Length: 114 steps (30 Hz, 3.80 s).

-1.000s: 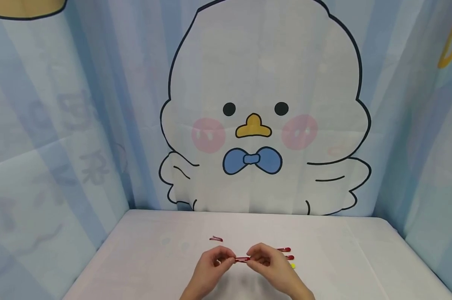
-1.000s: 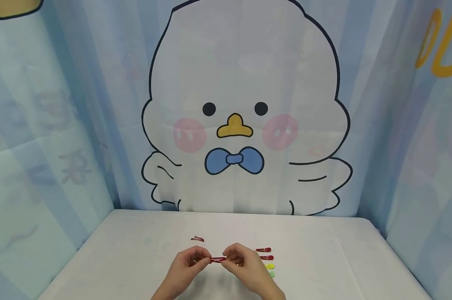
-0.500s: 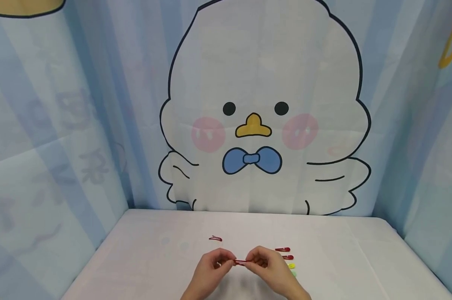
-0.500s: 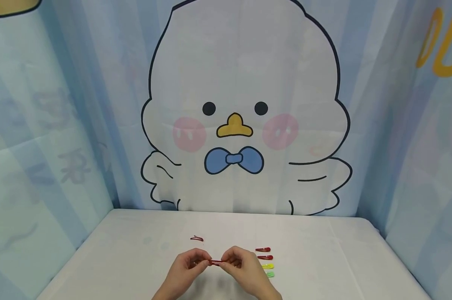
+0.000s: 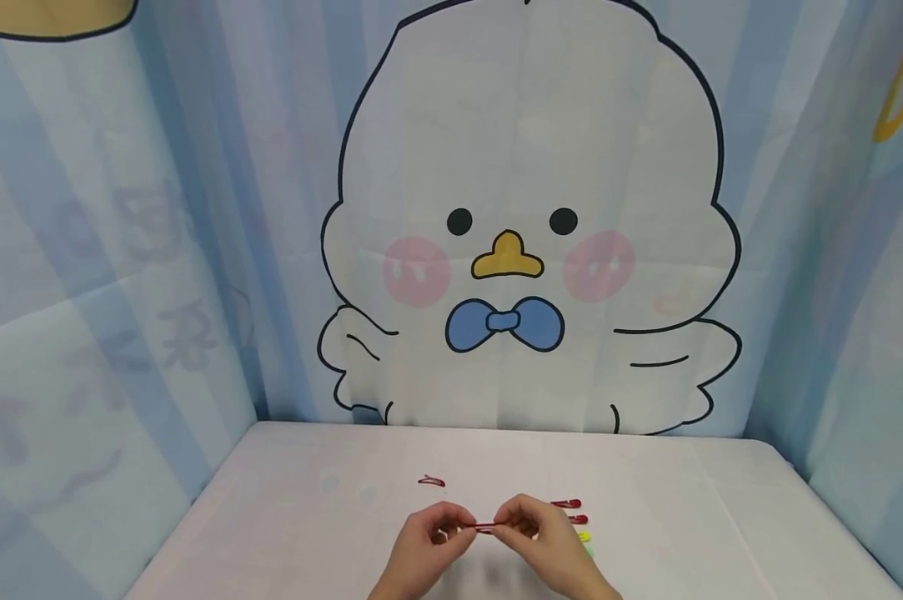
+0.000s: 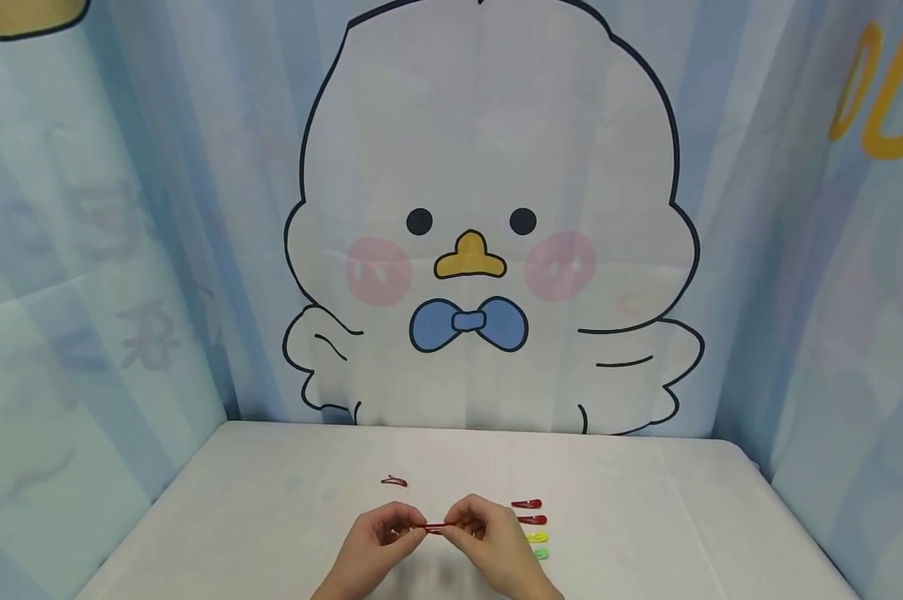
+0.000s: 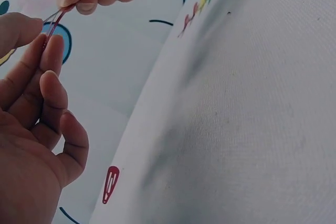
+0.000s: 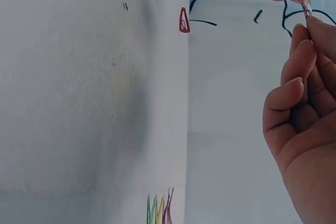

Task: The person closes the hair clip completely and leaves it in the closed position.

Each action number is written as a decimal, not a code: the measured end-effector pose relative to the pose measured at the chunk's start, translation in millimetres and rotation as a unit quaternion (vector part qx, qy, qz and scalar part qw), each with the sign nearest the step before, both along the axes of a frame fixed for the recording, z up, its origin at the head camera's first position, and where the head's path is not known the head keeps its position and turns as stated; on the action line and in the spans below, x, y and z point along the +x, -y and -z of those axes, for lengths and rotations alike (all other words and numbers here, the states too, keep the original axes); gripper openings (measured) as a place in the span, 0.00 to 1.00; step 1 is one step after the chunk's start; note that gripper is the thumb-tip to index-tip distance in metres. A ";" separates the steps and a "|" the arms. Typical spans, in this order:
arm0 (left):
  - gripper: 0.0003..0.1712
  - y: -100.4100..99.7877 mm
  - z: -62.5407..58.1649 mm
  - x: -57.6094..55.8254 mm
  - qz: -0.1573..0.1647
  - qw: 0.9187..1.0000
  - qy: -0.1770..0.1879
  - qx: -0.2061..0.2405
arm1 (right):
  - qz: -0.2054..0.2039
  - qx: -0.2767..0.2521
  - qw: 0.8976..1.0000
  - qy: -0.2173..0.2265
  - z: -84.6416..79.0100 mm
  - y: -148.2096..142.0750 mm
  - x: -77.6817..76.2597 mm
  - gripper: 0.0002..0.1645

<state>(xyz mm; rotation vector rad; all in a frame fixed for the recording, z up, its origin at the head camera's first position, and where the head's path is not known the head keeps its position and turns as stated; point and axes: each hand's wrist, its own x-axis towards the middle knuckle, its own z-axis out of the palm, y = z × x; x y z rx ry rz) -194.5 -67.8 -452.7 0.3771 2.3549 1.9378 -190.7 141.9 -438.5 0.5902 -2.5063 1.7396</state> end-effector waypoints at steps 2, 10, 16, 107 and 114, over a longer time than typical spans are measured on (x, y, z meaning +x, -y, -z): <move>0.06 0.0 0.1 -0.4 -0.006 1.000 -0.002 -0.001 | 0.000 -0.003 1.000 0.005 0.4 1.0 0.4 0.07; 0.06 1.5 0.6 -0.9 -0.010 1.000 -0.003 0.013 | 0.005 0.009 1.000 0.002 -3.0 4.3 2.0 0.06; 0.05 0.4 -1.5 -2.4 -0.008 1.000 -0.008 0.021 | 0.006 0.010 1.000 -0.027 -5.3 3.6 1.9 0.06; 0.09 -7.6 -1.1 -0.1 -0.056 0.994 -0.076 -0.064 | 0.036 0.048 0.962 -0.266 9.8 -3.5 -5.3 0.12; 0.08 4.1 -0.9 -3.2 -0.072 0.991 -0.082 -0.081 | 0.035 0.042 0.956 -0.288 10.0 -6.6 -7.2 0.13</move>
